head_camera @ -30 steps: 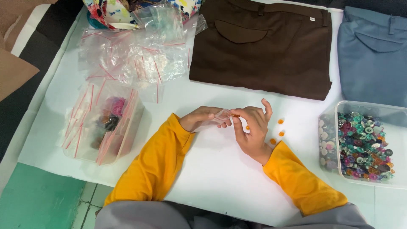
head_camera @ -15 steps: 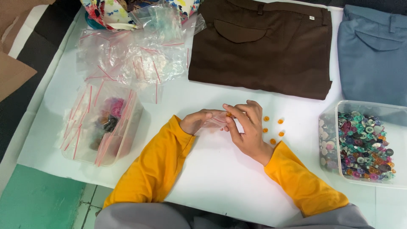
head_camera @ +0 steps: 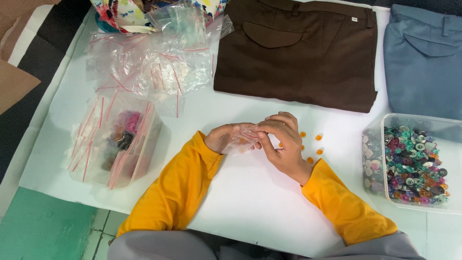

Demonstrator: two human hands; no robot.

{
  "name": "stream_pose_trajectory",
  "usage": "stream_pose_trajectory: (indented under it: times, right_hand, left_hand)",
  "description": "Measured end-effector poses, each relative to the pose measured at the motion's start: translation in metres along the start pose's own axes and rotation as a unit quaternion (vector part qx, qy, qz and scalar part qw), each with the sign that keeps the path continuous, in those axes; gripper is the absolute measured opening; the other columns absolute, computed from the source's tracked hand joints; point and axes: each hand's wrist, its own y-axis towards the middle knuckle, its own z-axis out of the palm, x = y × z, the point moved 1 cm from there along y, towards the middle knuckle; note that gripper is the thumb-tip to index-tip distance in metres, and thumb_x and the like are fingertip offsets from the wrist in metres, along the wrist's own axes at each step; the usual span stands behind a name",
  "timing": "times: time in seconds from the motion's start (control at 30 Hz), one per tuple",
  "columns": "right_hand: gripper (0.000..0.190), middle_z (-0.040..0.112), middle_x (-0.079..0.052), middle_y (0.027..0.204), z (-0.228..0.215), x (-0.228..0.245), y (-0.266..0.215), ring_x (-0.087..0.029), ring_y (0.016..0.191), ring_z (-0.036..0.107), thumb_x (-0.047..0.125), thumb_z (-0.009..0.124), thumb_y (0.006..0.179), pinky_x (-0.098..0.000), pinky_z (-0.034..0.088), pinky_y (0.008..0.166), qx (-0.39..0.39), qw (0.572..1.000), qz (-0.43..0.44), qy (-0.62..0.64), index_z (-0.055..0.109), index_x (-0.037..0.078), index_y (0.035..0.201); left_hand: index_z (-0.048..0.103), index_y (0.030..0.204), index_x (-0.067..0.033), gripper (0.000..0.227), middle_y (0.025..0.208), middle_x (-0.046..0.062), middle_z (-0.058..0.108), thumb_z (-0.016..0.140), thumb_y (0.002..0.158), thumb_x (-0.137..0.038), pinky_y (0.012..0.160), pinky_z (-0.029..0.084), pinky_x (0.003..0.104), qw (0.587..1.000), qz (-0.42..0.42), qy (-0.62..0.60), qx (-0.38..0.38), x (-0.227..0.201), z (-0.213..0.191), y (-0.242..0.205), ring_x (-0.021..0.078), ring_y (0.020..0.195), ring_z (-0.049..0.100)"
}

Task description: Sorting small orange beads from a mixed container and placing them into small plastic bags

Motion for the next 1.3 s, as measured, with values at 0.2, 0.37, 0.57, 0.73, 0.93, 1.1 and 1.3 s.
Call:
stream_pose_trajectory:
  times: [0.2, 0.37, 0.57, 0.73, 0.93, 1.1, 1.3]
  right_hand:
    - [0.015, 0.069, -0.003, 0.108, -0.001, -0.002, 0.004, -0.023, 0.108, 0.061, 0.014, 0.057, 0.103, -0.0421, 0.042, 0.105, -0.007, 1.000, 0.010, -0.025, 0.068, 0.007, 0.110]
    - [0.033, 0.059, -0.011, 0.131, 0.000, -0.005, -0.002, -0.028, 0.118, 0.054, 0.023, 0.054, 0.104, -0.0499, 0.028, 0.110, 0.079, 0.985, 0.054, -0.141, 0.055, 0.010, 0.134]
    - [0.039, 0.062, -0.021, 0.135, 0.013, 0.005, -0.014, -0.031, 0.123, 0.060, 0.023, 0.057, 0.102, -0.0644, 0.008, 0.117, 0.199, 0.927, 0.013, -0.319, 0.058, 0.012, 0.138]
    - [0.040, 0.068, -0.017, 0.131, 0.019, 0.003, -0.045, -0.027, 0.123, 0.065, 0.007, 0.060, 0.096, -0.0465, 0.038, 0.115, 0.273, 0.886, -0.024, -0.373, 0.065, 0.012, 0.135]
    - [0.035, 0.070, -0.012, 0.129, 0.008, 0.023, -0.056, -0.022, 0.122, 0.066, 0.006, 0.060, 0.096, -0.0290, 0.053, 0.100, 0.292, 0.886, -0.069, -0.352, 0.066, 0.009, 0.130]
    - [0.027, 0.074, -0.007, 0.117, -0.008, 0.030, -0.064, -0.018, 0.112, 0.070, 0.007, 0.064, 0.094, -0.0301, 0.052, 0.103, 0.263, 0.924, -0.078, -0.265, 0.070, 0.011, 0.120]
    - [0.018, 0.076, 0.009, 0.106, -0.023, 0.013, -0.046, -0.009, 0.090, 0.070, 0.019, 0.075, 0.092, -0.0494, 0.028, 0.119, 0.030, 0.986, -0.007, -0.165, 0.071, 0.019, 0.109]
  left_hand:
    - [0.058, 0.135, 0.0035, 0.065, 0.120, 0.026, 0.069, 0.051, 0.094, -0.046, 0.095, 0.054, 0.045, 0.997, 0.012, -0.073, -0.009, -0.020, 0.016, -0.001, 0.0379, 0.108, 0.068]
    - [0.070, 0.124, -0.0060, 0.055, 0.134, 0.026, 0.064, 0.049, 0.099, -0.050, 0.106, 0.049, 0.054, 0.968, 0.110, -0.210, -0.087, -0.053, 0.009, -0.009, 0.0388, 0.117, 0.067]
    - [0.057, 0.142, -0.0059, 0.066, 0.136, 0.015, 0.066, 0.058, 0.092, -0.049, 0.107, 0.052, 0.051, 0.915, 0.201, -0.276, -0.215, -0.073, -0.015, -0.019, 0.0299, 0.114, 0.069]
    - [0.061, 0.137, -0.0049, 0.066, 0.135, 0.016, 0.067, 0.058, 0.091, -0.053, 0.108, 0.052, 0.051, 0.919, 0.192, -0.256, -0.229, -0.070, -0.024, -0.019, 0.0301, 0.114, 0.069]
    - [0.062, 0.137, -0.0053, 0.068, 0.134, 0.016, 0.067, 0.053, 0.093, -0.056, 0.109, 0.052, 0.051, 0.939, 0.178, -0.207, -0.210, -0.066, -0.034, -0.012, 0.0299, 0.116, 0.069]
    - [0.059, 0.138, 0.0007, 0.069, 0.131, 0.024, 0.066, 0.048, 0.097, -0.054, 0.105, 0.054, 0.049, 0.953, 0.158, -0.143, -0.216, -0.059, -0.019, -0.004, 0.0328, 0.114, 0.070]
    - [0.063, 0.131, 0.0014, 0.066, 0.123, 0.024, 0.070, 0.047, 0.097, -0.054, 0.104, 0.054, 0.047, 0.974, 0.101, -0.114, -0.168, -0.035, -0.020, 0.019, 0.0335, 0.111, 0.071]
